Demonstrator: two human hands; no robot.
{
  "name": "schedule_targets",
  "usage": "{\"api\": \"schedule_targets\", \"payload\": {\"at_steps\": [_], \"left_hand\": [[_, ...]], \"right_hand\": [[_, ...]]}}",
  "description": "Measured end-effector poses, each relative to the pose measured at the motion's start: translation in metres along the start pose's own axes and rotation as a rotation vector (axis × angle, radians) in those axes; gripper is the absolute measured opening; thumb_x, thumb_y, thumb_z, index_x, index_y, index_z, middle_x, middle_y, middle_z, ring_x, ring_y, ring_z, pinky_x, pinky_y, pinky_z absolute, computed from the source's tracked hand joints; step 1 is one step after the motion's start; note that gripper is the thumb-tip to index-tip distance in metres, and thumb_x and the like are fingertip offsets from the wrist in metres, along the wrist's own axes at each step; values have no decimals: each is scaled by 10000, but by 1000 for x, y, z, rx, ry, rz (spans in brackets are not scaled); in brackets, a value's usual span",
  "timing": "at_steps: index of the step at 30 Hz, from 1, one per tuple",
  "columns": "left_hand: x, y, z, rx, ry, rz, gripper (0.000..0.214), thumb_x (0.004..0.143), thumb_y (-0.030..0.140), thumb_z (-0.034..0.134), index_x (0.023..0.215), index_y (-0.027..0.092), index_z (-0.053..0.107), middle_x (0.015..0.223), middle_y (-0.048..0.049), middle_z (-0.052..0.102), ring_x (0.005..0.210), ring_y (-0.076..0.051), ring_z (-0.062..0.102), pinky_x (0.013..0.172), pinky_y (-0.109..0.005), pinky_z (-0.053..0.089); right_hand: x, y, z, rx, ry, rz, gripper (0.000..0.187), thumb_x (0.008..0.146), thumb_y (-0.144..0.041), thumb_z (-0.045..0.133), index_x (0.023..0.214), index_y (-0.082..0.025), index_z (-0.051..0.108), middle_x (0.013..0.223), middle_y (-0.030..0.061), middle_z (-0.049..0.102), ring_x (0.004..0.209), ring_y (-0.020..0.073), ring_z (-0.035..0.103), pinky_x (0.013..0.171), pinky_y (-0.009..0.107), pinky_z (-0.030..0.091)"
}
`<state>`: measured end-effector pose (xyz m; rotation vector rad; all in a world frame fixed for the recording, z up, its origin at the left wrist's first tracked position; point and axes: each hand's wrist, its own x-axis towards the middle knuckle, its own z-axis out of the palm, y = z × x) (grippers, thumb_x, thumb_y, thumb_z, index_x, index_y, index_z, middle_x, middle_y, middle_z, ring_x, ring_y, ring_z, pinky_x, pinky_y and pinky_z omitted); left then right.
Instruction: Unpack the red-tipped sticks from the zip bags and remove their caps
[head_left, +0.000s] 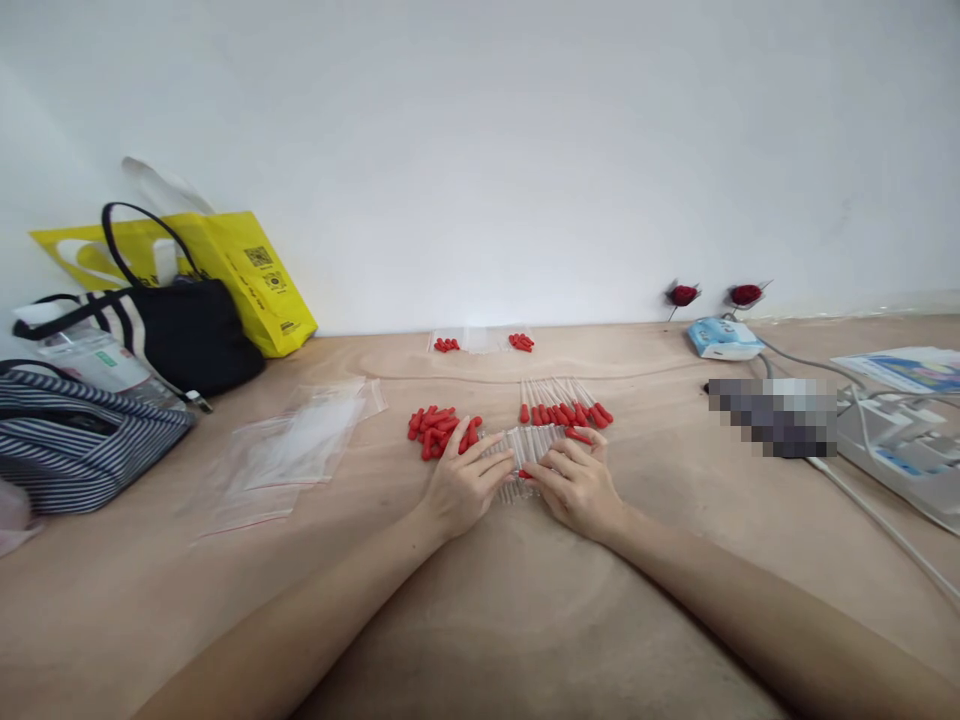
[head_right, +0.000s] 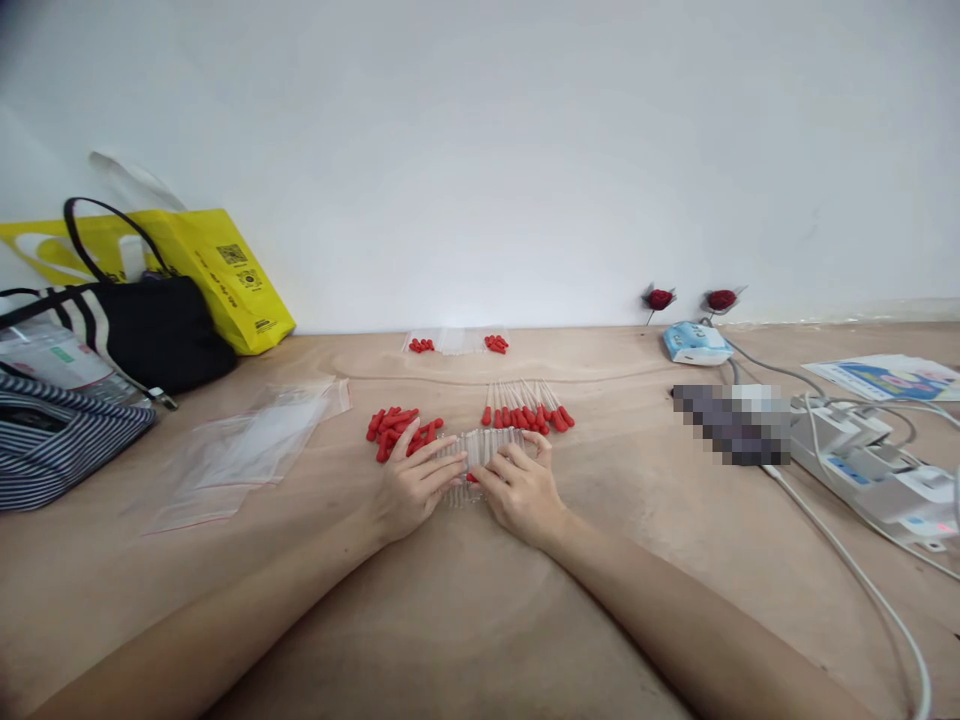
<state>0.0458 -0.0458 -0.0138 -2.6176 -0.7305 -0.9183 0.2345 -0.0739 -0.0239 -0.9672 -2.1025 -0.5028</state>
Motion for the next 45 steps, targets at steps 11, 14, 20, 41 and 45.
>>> {"api": "schedule_targets", "payload": {"at_steps": [11, 14, 20, 41, 45], "left_hand": [[-3, 0, -6, -7, -15, 0, 175, 826, 208, 472, 811, 242, 643, 932, 30, 678, 1049, -187, 534, 1044, -555, -1], [-2, 1, -7, -8, -5, -3, 170, 825, 205, 476, 801, 239, 640, 940, 39, 675, 1042, -186, 539, 1044, -555, -12], [-3, 2, -8, -4, 10, -2, 177, 829, 197, 468, 762, 221, 631, 940, 48, 675, 1037, -190, 544, 1048, -550, 6], [15, -1, -22, -219, 10, -458, 246, 852, 222, 367, 821, 154, 601, 741, -43, 516, 728, -144, 501, 693, -273, 417], [38, -12, -16, -388, -216, -705, 219, 807, 224, 399, 783, 158, 606, 733, -22, 576, 681, -133, 533, 623, -245, 413]], "right_hand": [[-3, 2, 0, 56, -22, -28, 104, 796, -215, 491, 783, -202, 593, 585, -28, 523, 691, 117, 466, 867, 395, 235], [-4, 1, 0, 75, -12, -23, 99, 794, -222, 497, 763, -199, 587, 586, -26, 524, 687, 117, 466, 866, 395, 234], [-1, 0, -4, 87, -15, -14, 172, 813, -223, 458, 686, -186, 569, 554, -24, 507, 668, 116, 463, 857, 385, 235], [-13, 46, -21, -49, -117, 494, 187, 794, -365, 496, 789, -266, 655, 691, 6, 605, 691, 152, 513, 695, 334, 244], [-15, 50, -20, -62, -248, 550, 233, 771, -423, 491, 703, -254, 636, 706, 3, 640, 718, 180, 528, 697, 337, 240]]}}
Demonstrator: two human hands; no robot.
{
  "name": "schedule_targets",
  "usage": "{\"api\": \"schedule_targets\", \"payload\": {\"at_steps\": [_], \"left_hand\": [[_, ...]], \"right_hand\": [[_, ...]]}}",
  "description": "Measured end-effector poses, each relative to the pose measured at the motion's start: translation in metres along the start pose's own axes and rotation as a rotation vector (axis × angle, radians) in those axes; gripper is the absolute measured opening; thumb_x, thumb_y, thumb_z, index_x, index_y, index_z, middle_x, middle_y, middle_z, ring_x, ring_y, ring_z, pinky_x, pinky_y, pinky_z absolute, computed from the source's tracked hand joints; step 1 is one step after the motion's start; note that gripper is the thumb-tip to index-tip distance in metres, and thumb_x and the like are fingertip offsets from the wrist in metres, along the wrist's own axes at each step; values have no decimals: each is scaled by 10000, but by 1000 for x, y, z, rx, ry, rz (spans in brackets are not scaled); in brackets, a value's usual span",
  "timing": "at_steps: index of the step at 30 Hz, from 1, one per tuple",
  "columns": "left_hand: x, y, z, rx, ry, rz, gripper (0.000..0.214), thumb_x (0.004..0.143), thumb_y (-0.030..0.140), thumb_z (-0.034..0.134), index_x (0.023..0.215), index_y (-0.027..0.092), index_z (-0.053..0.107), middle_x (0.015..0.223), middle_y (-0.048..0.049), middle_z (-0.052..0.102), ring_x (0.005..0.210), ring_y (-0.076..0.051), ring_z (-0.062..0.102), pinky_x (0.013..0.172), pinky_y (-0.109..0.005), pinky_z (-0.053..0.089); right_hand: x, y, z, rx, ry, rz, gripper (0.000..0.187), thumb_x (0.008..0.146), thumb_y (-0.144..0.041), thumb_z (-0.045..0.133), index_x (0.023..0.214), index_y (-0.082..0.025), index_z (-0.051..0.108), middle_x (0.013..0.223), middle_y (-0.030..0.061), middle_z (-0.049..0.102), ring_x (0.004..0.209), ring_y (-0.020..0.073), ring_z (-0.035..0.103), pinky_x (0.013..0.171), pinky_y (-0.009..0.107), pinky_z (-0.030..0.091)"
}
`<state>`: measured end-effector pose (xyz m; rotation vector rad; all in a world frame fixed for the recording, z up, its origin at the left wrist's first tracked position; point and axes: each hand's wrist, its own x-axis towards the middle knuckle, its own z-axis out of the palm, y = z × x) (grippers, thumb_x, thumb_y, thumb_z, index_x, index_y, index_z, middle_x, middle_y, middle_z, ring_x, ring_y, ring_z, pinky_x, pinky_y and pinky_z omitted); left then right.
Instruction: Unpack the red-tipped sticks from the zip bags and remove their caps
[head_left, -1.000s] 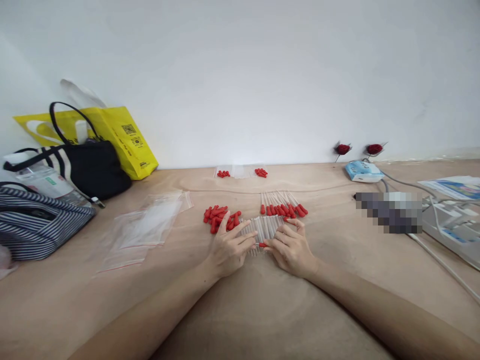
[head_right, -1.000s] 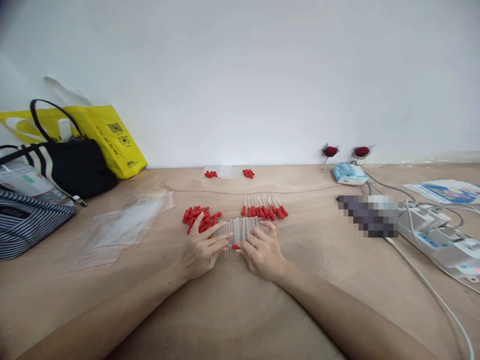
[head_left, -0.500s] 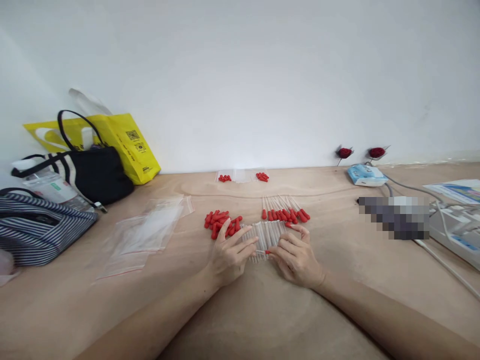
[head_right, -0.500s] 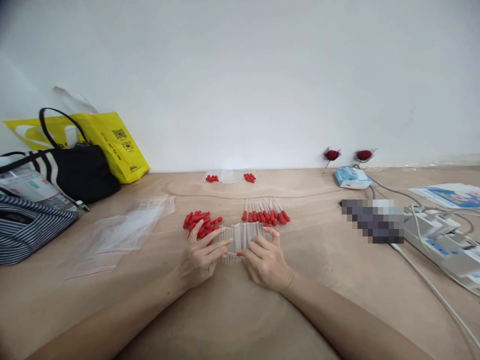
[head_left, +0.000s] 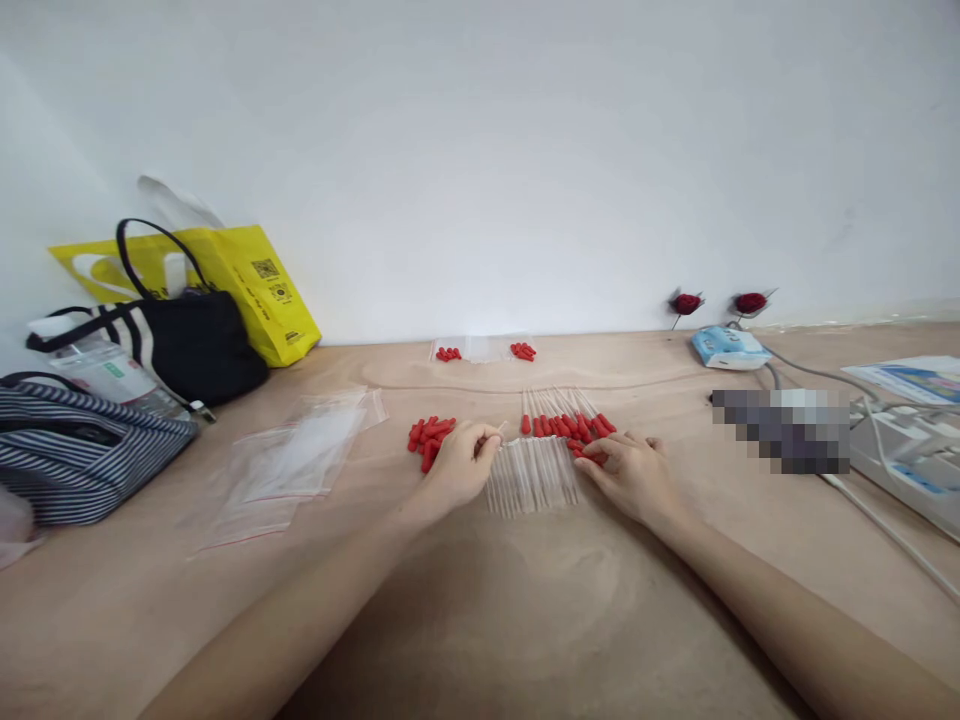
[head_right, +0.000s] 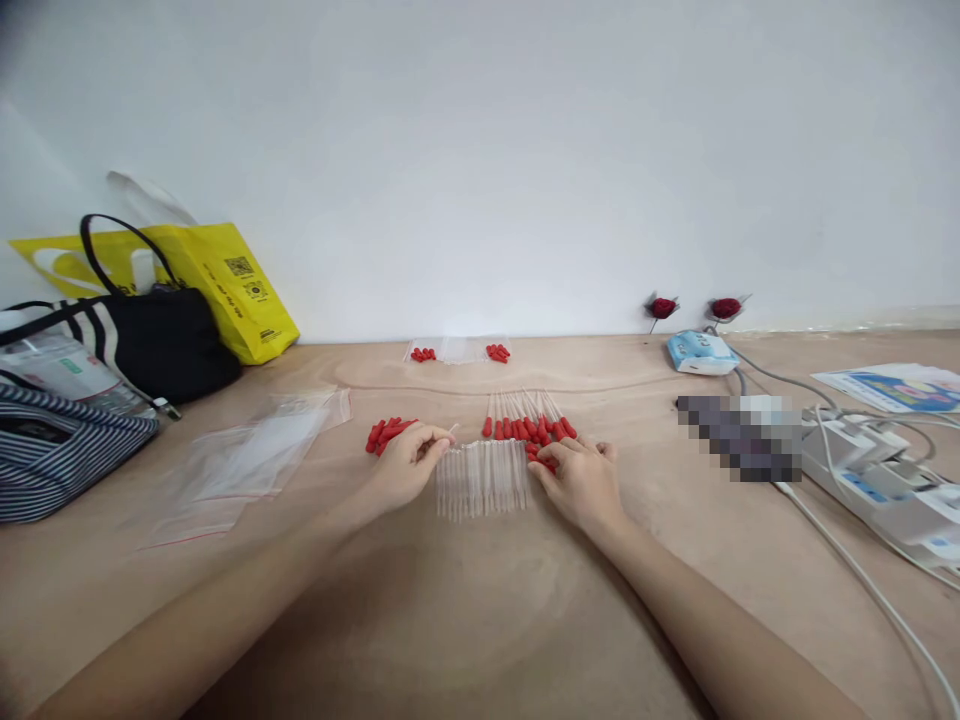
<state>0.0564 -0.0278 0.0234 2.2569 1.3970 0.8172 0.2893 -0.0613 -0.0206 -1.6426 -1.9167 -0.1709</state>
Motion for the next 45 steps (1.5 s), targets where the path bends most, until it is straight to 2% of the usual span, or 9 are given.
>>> {"api": "schedule_targets", "payload": {"at_steps": [5, 12, 20, 23, 28, 30, 33, 37, 45], "left_hand": [[18, 1, 5, 37, -199, -209, 137, 705, 200, 483, 734, 152, 608, 654, -5, 627, 594, -131, 564, 525, -220, 387], [24, 4, 16, 108, -217, -278, 329, 631, 152, 539, 958, 120, 548, 554, -8, 630, 529, -147, 577, 490, -226, 390], [29, 4, 18, 147, -233, -256, 286, 654, 133, 521, 938, 107, 542, 493, 1, 605, 554, -162, 588, 515, -236, 404], [18, 4, 18, 169, -165, -153, 270, 693, 178, 524, 959, 130, 532, 583, -2, 612, 619, -163, 587, 572, -252, 418], [-20, -9, 15, 216, 111, 206, 219, 784, 283, 474, 950, 159, 542, 674, -10, 575, 668, -153, 561, 627, -271, 442], [-32, -17, 13, 241, 128, 329, 245, 793, 300, 476, 982, 159, 545, 751, -33, 599, 764, -168, 561, 706, -301, 452], [-40, -26, 8, 257, 56, 488, 290, 796, 287, 491, 1058, 170, 533, 1000, -70, 605, 975, -193, 523, 859, -360, 419], [-39, -31, 7, 250, 9, 534, 299, 808, 266, 480, 1090, 179, 531, 1128, -82, 565, 1114, -213, 459, 924, -407, 394], [-40, -34, 10, 201, 52, 484, 281, 793, 238, 498, 1058, 160, 550, 1129, -99, 561, 1153, -222, 432, 934, -422, 410]], "right_hand": [[2, -1, 6, 27, -20, 71, 306, 744, -491, 496, 617, -225, 578, 623, -11, 627, 679, 174, 536, 685, 320, 244], [3, 0, 14, 3, 65, 5, 377, 767, -526, 455, 586, -223, 588, 604, -4, 636, 651, 167, 528, 669, 315, 222], [5, 1, 13, 25, 73, 30, 330, 801, -439, 451, 615, -239, 637, 668, -1, 660, 685, 164, 548, 672, 315, 212], [7, 5, 11, 64, 87, 110, 298, 777, -450, 476, 642, -238, 636, 682, -8, 660, 672, 156, 554, 675, 310, 216], [16, 11, 9, 60, 107, 240, 327, 746, -502, 468, 710, -226, 639, 714, 14, 660, 687, 177, 562, 673, 315, 226], [22, 10, 10, 13, 91, 260, 344, 750, -512, 452, 736, -231, 650, 723, 24, 659, 706, 192, 563, 661, 319, 228], [28, 9, 13, -76, 75, 272, 362, 762, -512, 436, 723, -238, 669, 700, 43, 651, 698, 206, 559, 644, 326, 232], [31, 8, 19, -136, 88, 254, 381, 772, -497, 426, 668, -229, 676, 693, 63, 642, 677, 203, 549, 636, 332, 243], [29, 7, 18, -108, 113, 320, 384, 799, -421, 402, 582, -195, 624, 656, 59, 608, 674, 189, 523, 635, 323, 248]]}}
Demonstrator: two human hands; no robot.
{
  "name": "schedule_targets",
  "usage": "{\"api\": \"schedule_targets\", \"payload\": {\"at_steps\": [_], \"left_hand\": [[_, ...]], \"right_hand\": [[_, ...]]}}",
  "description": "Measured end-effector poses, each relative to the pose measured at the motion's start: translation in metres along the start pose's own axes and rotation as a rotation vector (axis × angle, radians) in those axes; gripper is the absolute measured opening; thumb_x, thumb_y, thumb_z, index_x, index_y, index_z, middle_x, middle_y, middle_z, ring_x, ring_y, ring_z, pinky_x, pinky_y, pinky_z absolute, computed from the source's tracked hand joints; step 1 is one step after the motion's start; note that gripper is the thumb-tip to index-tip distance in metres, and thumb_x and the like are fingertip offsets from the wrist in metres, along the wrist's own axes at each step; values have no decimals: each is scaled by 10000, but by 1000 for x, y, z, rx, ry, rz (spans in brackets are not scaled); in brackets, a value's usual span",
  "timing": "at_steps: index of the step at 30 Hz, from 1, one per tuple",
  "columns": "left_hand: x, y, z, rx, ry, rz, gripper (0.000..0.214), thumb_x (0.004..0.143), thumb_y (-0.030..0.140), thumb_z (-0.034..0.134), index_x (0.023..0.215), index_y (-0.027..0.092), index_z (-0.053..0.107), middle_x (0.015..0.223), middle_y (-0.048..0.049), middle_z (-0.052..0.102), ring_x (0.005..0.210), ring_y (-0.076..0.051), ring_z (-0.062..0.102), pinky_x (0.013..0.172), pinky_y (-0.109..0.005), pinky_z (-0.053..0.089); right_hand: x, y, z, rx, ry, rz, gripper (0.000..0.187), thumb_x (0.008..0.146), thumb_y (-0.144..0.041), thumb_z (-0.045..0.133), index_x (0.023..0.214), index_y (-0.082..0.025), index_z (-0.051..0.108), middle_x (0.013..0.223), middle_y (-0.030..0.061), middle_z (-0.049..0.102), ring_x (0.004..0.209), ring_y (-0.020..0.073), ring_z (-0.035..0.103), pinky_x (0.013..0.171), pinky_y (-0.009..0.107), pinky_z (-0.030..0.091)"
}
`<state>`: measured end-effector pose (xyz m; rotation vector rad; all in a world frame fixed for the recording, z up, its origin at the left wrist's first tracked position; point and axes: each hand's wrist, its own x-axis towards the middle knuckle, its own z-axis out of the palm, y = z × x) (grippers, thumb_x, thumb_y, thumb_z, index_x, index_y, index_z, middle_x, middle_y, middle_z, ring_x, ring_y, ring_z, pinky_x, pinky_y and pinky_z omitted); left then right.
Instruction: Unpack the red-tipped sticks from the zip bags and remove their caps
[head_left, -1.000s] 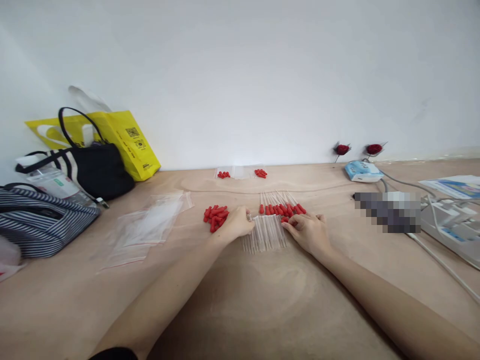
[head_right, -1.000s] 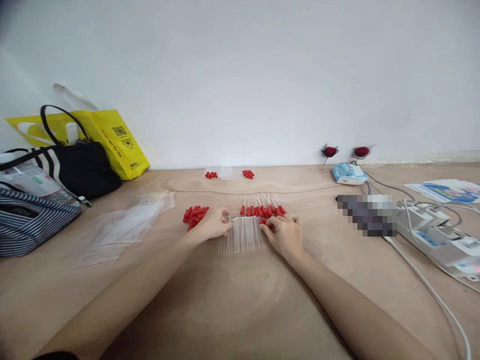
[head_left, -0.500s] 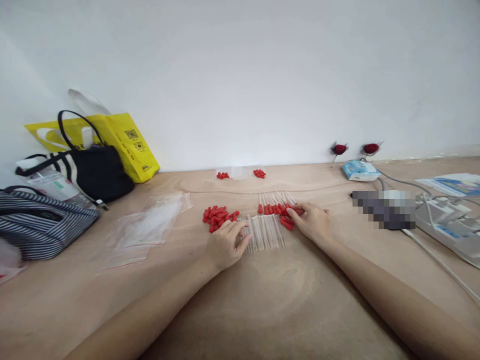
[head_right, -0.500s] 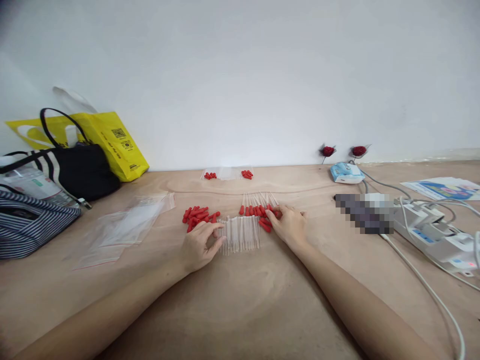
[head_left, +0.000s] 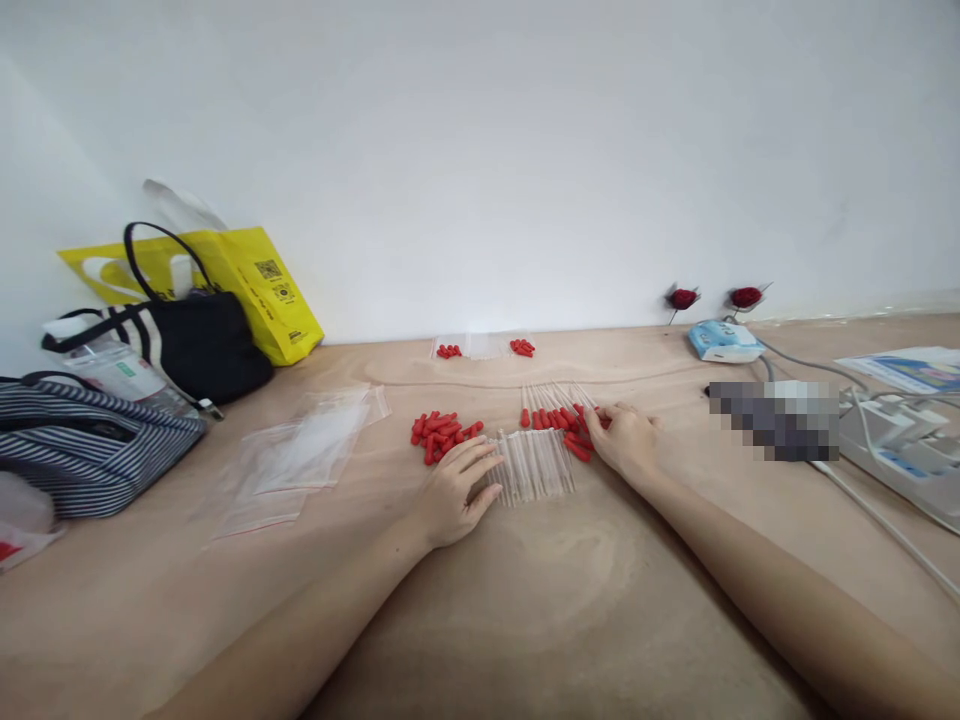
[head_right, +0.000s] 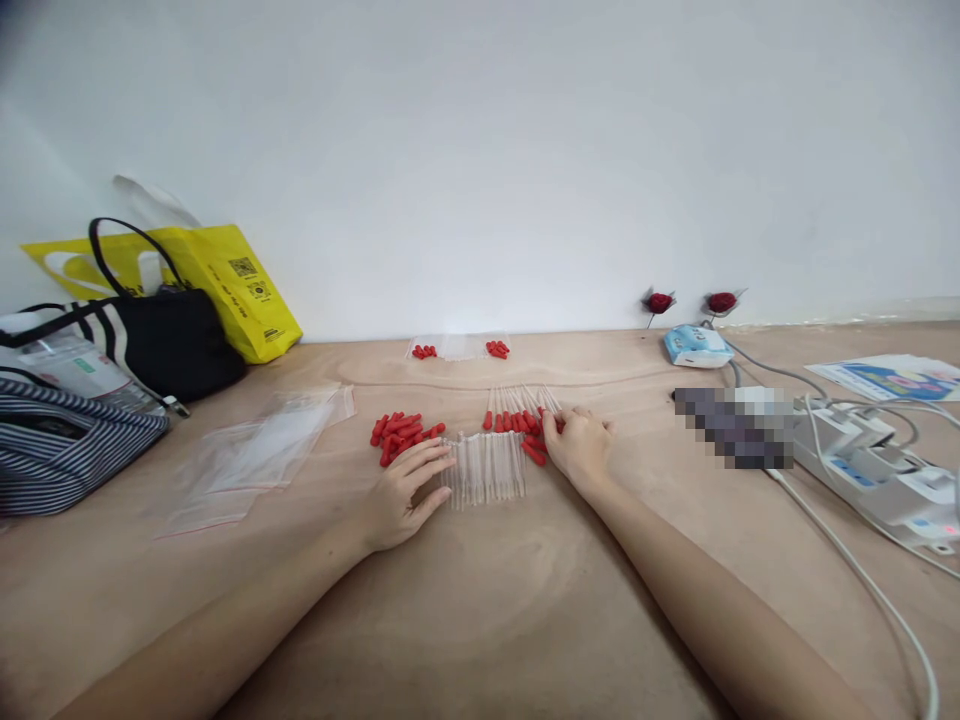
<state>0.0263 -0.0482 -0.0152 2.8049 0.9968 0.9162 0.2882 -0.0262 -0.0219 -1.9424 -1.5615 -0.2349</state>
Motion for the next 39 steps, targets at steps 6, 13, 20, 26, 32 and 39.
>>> {"api": "schedule_targets", "payload": {"at_steps": [6, 13, 20, 26, 32, 39], "left_hand": [[-1, -1, 2, 27, 25, 17, 354, 809, 226, 471, 1159, 171, 478, 1213, -102, 502, 1204, -218, 376, 958, -418, 391], [4, 7, -1, 358, 145, 101, 399, 818, 224, 461, 1216, 188, 446, 1278, -116, 448, 1230, -256, 334, 1005, -478, 270], [6, 9, 2, 376, 152, 170, 247, 822, 232, 490, 1054, 233, 575, 1143, -35, 582, 1112, -226, 484, 1024, -504, 209], [7, 6, 8, 257, 125, 235, 172, 838, 187, 466, 929, 186, 612, 994, -5, 658, 1051, -166, 532, 1038, -440, 241], [8, 7, 9, 258, 174, 315, 152, 824, 143, 478, 909, 138, 603, 976, -33, 663, 1032, -171, 548, 1025, -439, 278], [7, 6, 10, 262, 199, 377, 149, 818, 129, 472, 882, 147, 605, 975, -38, 664, 1002, -167, 569, 1020, -445, 294]], "right_hand": [[-14, 14, -9, 253, 32, -235, 338, 821, -405, 397, 690, -189, 621, 643, 37, 566, 668, 168, 496, 635, 302, 298], [-33, -6, -15, 383, -33, -612, 208, 825, -313, 460, 769, -200, 626, 696, 27, 567, 681, 150, 463, 666, 312, 305], [-48, -27, -17, 399, -17, -760, 198, 838, -298, 455, 777, -201, 617, 697, 16, 566, 686, 138, 437, 677, 307, 284], [-54, -34, -18, 366, 2, -813, 165, 824, -286, 481, 818, -198, 620, 717, 13, 601, 701, 132, 471, 717, 312, 315], [-59, -42, -14, 273, 112, -829, 234, 790, -327, 536, 996, -232, 596, 973, 13, 648, 979, 188, 510, 976, 456, 166], [-63, -44, -9, 252, 162, -851, 134, 795, -246, 533, 890, -254, 626, 933, -27, 671, 1016, 180, 529, 1031, 500, 16]]}}
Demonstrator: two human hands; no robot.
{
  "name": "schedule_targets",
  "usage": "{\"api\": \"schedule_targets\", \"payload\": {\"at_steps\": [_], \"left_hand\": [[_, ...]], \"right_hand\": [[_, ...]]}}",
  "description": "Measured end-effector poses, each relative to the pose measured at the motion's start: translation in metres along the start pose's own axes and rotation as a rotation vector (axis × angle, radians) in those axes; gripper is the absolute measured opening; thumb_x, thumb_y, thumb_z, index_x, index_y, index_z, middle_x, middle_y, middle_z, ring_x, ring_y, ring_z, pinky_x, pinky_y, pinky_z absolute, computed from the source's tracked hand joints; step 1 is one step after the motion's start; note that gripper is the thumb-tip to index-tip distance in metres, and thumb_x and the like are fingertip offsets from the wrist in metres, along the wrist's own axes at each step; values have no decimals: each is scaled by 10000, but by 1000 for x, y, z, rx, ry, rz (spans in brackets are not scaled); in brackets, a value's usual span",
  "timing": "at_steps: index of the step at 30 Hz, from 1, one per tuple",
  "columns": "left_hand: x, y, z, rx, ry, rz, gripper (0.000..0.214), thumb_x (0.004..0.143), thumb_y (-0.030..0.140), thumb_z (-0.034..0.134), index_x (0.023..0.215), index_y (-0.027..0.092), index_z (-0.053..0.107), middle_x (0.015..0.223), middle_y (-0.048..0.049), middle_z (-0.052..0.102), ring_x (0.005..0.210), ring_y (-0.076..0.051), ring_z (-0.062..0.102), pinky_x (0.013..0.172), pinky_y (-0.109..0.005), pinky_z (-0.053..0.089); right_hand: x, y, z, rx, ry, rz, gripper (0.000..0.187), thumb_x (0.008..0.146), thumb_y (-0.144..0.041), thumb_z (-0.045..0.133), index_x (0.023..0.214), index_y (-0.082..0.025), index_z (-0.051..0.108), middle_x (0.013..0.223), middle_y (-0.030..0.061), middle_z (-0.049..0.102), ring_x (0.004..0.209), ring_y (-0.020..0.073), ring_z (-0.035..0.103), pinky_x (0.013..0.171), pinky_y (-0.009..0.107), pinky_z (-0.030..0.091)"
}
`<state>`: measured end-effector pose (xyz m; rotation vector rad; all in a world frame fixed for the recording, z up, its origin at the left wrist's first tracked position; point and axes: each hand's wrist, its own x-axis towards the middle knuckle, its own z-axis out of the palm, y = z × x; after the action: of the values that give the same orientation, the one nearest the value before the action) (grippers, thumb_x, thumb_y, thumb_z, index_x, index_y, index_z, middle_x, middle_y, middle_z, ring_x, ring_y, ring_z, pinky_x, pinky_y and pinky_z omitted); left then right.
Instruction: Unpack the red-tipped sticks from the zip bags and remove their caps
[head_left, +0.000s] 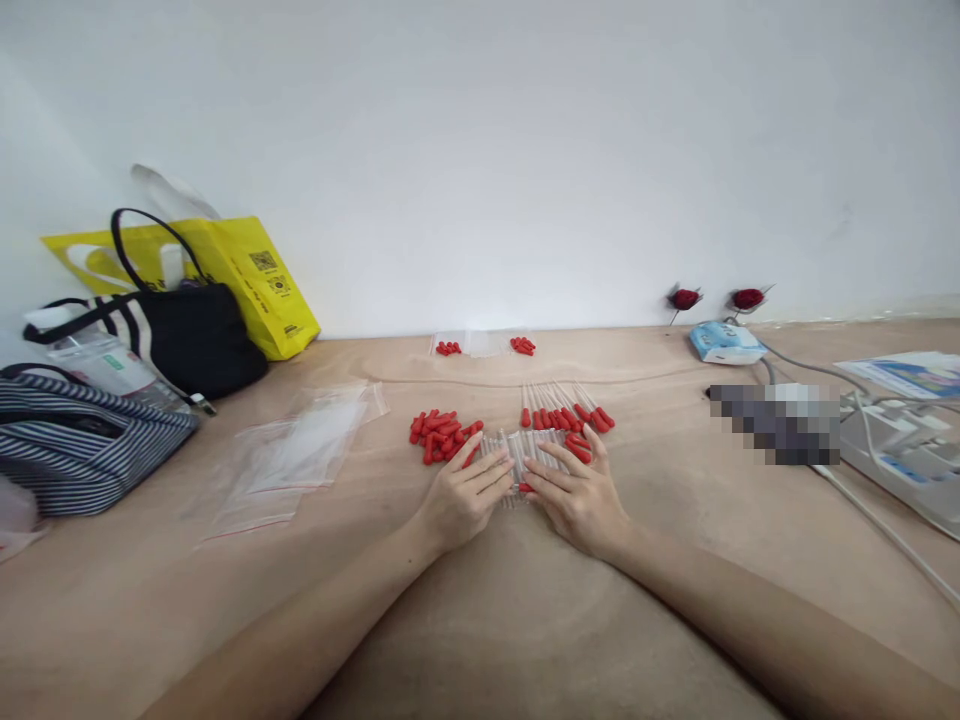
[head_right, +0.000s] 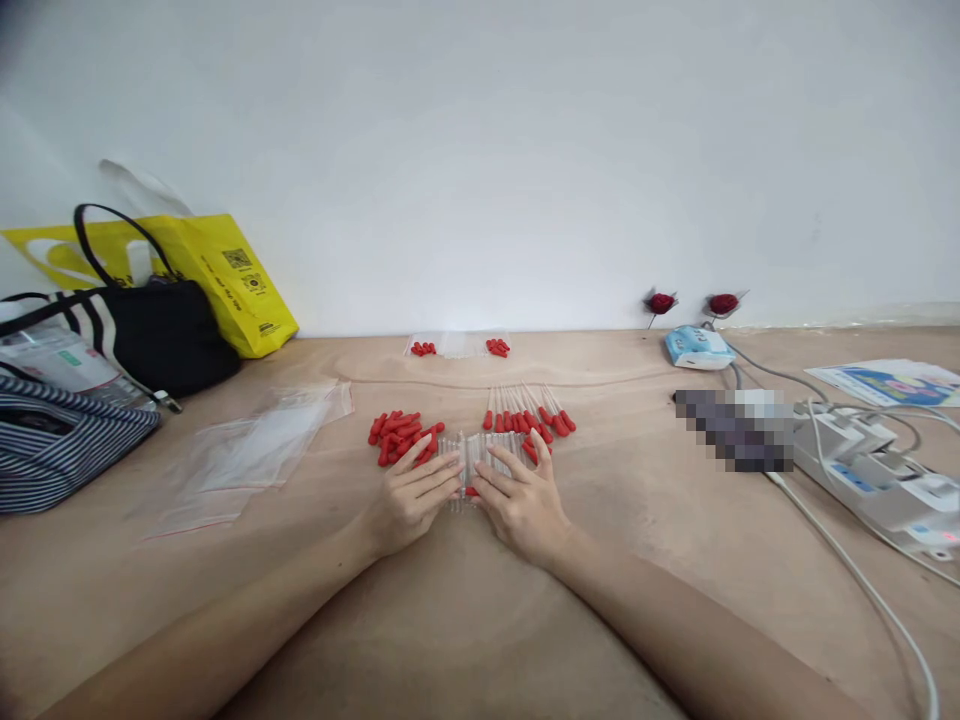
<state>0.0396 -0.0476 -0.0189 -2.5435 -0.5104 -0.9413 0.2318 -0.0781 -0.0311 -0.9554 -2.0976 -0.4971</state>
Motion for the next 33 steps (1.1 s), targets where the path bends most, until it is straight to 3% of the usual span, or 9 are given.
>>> {"api": "schedule_targets", "payload": {"at_steps": [12, 22, 27, 30, 33], "left_hand": [[-1, 4, -6, -44, -26, -44, 171, 809, 107, 462, 870, 154, 615, 968, -32, 667, 998, -157, 572, 1071, -467, 181], [-5, 0, -10, -70, 3, -95, 150, 807, 105, 476, 854, 159, 607, 954, -28, 670, 965, -156, 581, 1028, -439, 261], [-7, -3, -21, -111, 15, -296, 147, 807, 172, 490, 846, 179, 632, 866, -50, 659, 859, -177, 568, 790, -355, 441], [1, -6, -23, -212, -47, -526, 199, 816, 233, 468, 855, 171, 653, 757, -60, 610, 729, -154, 545, 686, -302, 452], [13, -13, -22, -456, -182, -834, 201, 785, 277, 497, 838, 176, 662, 729, -37, 607, 660, -131, 553, 639, -263, 455]], "right_hand": [[3, -1, -7, 81, 73, -47, 108, 789, -216, 528, 766, -244, 629, 831, -46, 690, 939, 168, 578, 1026, 498, 46], [1, 1, -13, 136, 58, 12, 131, 764, -181, 525, 814, -238, 631, 852, -29, 684, 909, 168, 569, 995, 497, 141], [-5, 23, -14, 79, 60, 203, 162, 785, -246, 520, 896, -250, 638, 911, 49, 625, 858, 182, 547, 815, 410, 376], [-8, 43, -11, 151, 41, 341, 211, 817, -278, 464, 949, -230, 622, 776, 52, 565, 726, 157, 536, 656, 324, 433], [-11, 60, -11, 263, -31, 485, 228, 822, -309, 442, 943, -196, 599, 750, 47, 560, 599, 129, 512, 555, 273, 433]]}}
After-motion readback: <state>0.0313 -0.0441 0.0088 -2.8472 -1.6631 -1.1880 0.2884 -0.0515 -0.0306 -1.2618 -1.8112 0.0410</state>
